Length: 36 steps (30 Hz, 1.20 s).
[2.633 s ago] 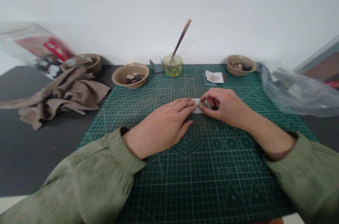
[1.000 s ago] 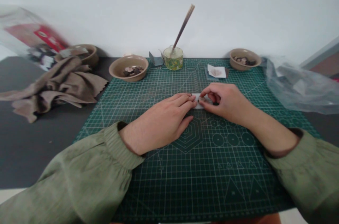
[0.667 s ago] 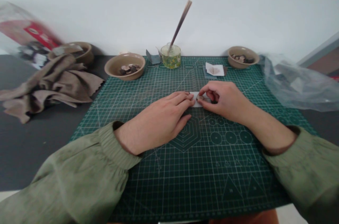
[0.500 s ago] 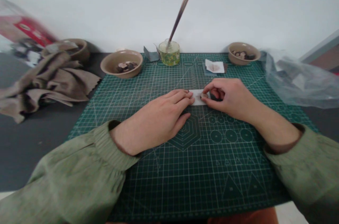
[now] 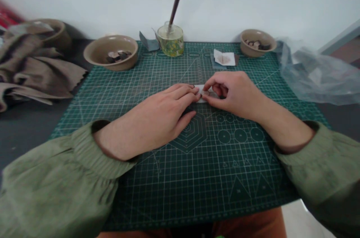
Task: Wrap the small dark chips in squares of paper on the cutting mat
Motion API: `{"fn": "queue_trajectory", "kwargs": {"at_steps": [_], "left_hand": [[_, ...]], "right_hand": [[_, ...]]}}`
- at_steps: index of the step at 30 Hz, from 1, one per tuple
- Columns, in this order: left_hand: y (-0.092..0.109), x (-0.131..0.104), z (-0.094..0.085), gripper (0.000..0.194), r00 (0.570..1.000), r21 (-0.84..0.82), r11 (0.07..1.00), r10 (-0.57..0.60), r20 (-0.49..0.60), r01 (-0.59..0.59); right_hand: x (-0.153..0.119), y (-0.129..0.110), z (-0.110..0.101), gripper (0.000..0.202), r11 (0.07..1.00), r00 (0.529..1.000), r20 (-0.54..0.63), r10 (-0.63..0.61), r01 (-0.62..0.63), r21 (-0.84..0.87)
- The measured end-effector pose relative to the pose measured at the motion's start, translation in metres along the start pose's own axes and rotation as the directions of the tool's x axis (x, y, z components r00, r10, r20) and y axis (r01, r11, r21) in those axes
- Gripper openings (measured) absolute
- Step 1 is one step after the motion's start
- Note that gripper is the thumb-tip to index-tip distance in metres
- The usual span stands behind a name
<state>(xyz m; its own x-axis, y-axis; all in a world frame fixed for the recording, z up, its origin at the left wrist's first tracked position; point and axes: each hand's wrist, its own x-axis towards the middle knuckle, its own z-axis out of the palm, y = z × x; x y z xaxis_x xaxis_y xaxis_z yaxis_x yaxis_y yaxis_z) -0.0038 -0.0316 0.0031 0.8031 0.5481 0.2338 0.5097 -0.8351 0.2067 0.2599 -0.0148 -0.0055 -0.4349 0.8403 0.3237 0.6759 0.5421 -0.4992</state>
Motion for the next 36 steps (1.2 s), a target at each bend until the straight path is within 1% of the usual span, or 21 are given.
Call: {"fn": "queue_trajectory", "kwargs": {"at_steps": [2,4,6,8,10,12,14,16,20,23,25,31,34,36], "left_hand": [[0.000,0.001,0.000,0.038,1.000,-0.015,1.000,-0.003,-0.001,0.003],[0.000,0.002,0.000,0.037,1.000,-0.041,0.999,-0.014,-0.011,0.014],[0.000,0.003,-0.001,0.038,0.998,-0.085,0.996,-0.045,-0.052,0.040],[0.001,0.006,-0.001,0.041,0.987,-0.165,0.984,-0.092,-0.129,0.070],[0.003,0.009,-0.002,0.042,0.965,-0.269,0.960,-0.140,-0.220,0.078],[0.006,0.012,-0.002,0.037,0.935,-0.365,0.929,-0.187,-0.300,0.068],[0.008,0.013,-0.002,0.027,0.907,-0.422,0.905,-0.228,-0.355,0.062],[0.009,0.014,-0.003,0.020,0.886,-0.444,0.894,-0.252,-0.388,0.059],[0.010,0.012,-0.005,0.016,0.874,-0.451,0.891,-0.251,-0.417,0.041],[0.012,0.011,-0.007,0.014,0.868,-0.463,0.886,-0.248,-0.429,0.024],[0.014,0.012,-0.008,0.014,0.872,-0.511,0.860,-0.267,-0.411,0.023],[0.014,0.016,-0.010,0.018,0.867,-0.740,0.671,-0.393,-0.307,0.043],[0.013,0.015,-0.009,0.021,0.879,-0.817,0.576,-0.406,-0.249,0.035],[0.013,0.013,-0.008,0.023,0.886,-0.845,0.534,-0.405,-0.226,0.028]], "right_hand": [[-0.002,-0.002,0.000,0.013,0.992,0.998,-0.003,0.058,-0.058,0.116],[-0.004,-0.003,-0.002,0.021,0.952,0.986,-0.025,0.162,-0.150,0.267],[-0.006,-0.005,-0.005,0.029,0.881,0.969,-0.039,0.245,-0.206,0.426],[-0.006,-0.008,-0.006,0.034,0.798,0.961,-0.031,0.275,-0.210,0.565],[-0.006,-0.010,-0.007,0.036,0.718,0.969,0.011,0.246,-0.190,0.670],[-0.007,-0.012,-0.007,0.036,0.663,0.981,0.063,0.181,-0.169,0.729],[-0.007,-0.011,-0.007,0.036,0.641,0.987,0.100,0.124,-0.157,0.752],[-0.009,-0.011,-0.008,0.035,0.634,0.988,0.120,0.096,-0.154,0.758],[-0.010,-0.011,-0.009,0.033,0.608,0.984,0.160,0.077,-0.173,0.775],[-0.010,-0.012,-0.010,0.034,0.581,0.981,0.175,0.089,-0.194,0.790],[-0.010,-0.013,-0.010,0.032,0.568,0.979,0.181,0.089,-0.199,0.798],[-0.010,-0.015,-0.011,0.027,0.527,0.979,0.193,0.065,-0.198,0.826],[-0.011,-0.015,-0.011,0.029,0.505,0.976,0.207,0.062,-0.210,0.837],[-0.011,-0.015,-0.012,0.028,0.488,0.976,0.211,0.058,-0.212,0.847]]}}
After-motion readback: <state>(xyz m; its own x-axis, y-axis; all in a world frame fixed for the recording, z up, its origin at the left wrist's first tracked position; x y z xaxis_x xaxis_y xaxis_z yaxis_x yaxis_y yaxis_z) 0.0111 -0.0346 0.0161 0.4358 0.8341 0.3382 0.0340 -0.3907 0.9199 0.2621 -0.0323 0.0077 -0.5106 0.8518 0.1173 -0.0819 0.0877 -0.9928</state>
